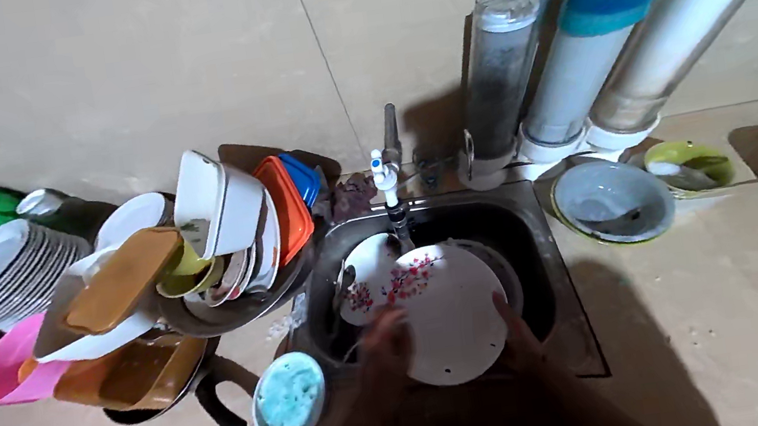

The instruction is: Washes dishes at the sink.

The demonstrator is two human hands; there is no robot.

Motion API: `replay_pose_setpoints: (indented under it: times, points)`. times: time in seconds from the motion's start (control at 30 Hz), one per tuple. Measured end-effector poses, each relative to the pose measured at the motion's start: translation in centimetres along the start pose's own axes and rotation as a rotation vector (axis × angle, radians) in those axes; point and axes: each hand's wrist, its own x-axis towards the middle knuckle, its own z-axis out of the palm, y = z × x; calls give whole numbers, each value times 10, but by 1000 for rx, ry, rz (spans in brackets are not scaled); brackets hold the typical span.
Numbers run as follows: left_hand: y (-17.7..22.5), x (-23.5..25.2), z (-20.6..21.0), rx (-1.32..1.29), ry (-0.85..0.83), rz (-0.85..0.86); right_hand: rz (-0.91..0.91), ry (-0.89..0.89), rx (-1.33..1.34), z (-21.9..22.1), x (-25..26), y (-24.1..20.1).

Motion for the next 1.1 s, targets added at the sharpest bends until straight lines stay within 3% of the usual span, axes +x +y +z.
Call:
replay_pose_setpoints:
  times: [0.07,0.1,0.13,0.2,0.3,0.33,0.47,0.53,0.6,0.67,0.8,0.83,0.93,1.0,1.1]
  points:
    - [20,11,53,-110,-392,43,21,11,29,0,2,-1]
    - [19,14,80,-86,-491,129,17,23,35,1,1,-2]
    - [12,18,103,-2,-485,234,-8,13,36,0,1,-2]
    - [-7,40,117,195,-352,276,-61,-6,15,-4,-5,-4]
    - [-40,86,116,425,-129,113,27,96,-30,5,-16,-11]
    - [-41,90,120,420,-119,111,41,97,-4,6,-16,-12]
    - [8,69,133,111,-359,209,-77,17,90,0,-7,-3]
    - [-14,89,134,222,-249,208,-38,51,72,1,-12,-6]
    - [-31,123,124,398,-83,81,55,71,100,6,-15,-16]
    - [-25,134,124,413,20,104,115,18,166,8,-16,-26]
    - [16,108,144,211,-260,363,76,-142,280,0,-5,-21]
    - [13,110,144,214,-278,319,84,-123,279,1,-6,-22]
    - [-13,139,138,492,-72,77,142,-70,271,6,-12,-25]
    - [-2,138,134,504,-129,66,117,-109,297,4,-13,-25]
    - [18,110,145,219,-273,414,38,-168,346,-2,-7,-16]
